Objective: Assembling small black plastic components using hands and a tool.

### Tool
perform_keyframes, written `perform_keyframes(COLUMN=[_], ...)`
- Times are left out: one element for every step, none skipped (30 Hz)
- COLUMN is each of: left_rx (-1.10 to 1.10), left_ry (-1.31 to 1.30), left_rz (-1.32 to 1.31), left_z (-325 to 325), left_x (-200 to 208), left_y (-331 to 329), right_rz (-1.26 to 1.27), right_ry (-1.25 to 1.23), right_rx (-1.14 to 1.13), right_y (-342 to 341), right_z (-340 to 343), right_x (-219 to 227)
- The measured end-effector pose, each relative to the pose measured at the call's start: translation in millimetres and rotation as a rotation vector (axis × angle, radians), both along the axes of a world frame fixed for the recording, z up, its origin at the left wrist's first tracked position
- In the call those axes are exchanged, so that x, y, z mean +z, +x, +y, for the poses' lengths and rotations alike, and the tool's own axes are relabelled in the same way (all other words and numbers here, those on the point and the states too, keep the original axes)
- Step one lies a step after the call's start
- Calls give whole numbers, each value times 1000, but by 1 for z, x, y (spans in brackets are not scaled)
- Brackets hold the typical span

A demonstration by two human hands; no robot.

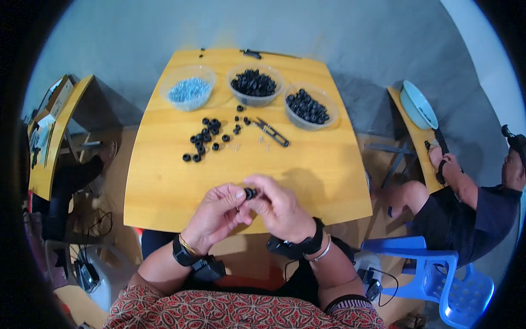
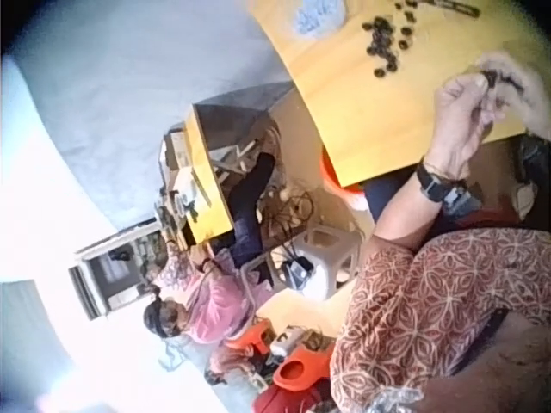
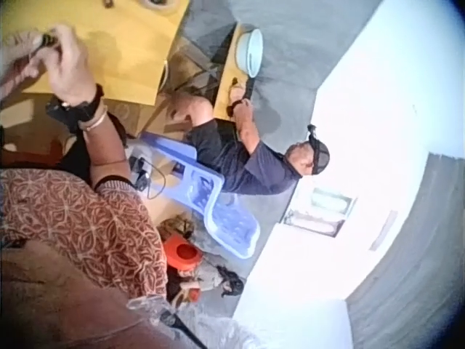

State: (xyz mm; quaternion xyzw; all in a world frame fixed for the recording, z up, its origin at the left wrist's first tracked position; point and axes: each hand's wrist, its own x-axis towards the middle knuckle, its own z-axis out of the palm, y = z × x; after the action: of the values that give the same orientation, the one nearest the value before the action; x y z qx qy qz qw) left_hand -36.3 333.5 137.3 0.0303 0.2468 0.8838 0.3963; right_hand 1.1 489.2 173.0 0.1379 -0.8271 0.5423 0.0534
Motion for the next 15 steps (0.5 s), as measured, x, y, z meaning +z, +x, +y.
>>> perform_keyframes(left_rx=[-19,-31,-35,-27,-18,-12,-17,-22,-36,-30,-37,-42,-26,-30,-33], left_ry=[-25,-21,-9,-13,-18,-46,-35,-55,-69,-63,-60,-60,-58,-39,-21], left_rz=[-4,-9,9,-43,-97,-98,-94,-82,-69,-68,-70,-70,-73,-90,-107], left_z=[1,2,3,4,5,4,5,3,5,5,6,7,6,5,4], left_x=[-4,-5,-6,-7,-8,-11,-13,-13,-13,-14,-13,-12,-13,-14,-14], left_y=[3,5,5,6,6,5,5,5,5,4,4,2,2,1,0], right_rz=[135,172,208,216,174,131,133,135,290,444,351,258,287,306,323], right_ry=[135,165,196,206,238,269,313,347,451,548,674,795,942,865,788], right_rx=[0,-16,-31,-33,-123,-212,-284,-344,-382,-412,-470,-528,-552,-565,-577], right_y=[2,3,3,1,0,-2,-6,-16,-31,-46,-55,-62,-68,-72,-76], right_z=[-1,-2,-2,1,6,10,18,29,48,67,76,83,87,86,83], right_x=[0,0,0,1,3,7,18,32,41,47,58,68,73,75,77])
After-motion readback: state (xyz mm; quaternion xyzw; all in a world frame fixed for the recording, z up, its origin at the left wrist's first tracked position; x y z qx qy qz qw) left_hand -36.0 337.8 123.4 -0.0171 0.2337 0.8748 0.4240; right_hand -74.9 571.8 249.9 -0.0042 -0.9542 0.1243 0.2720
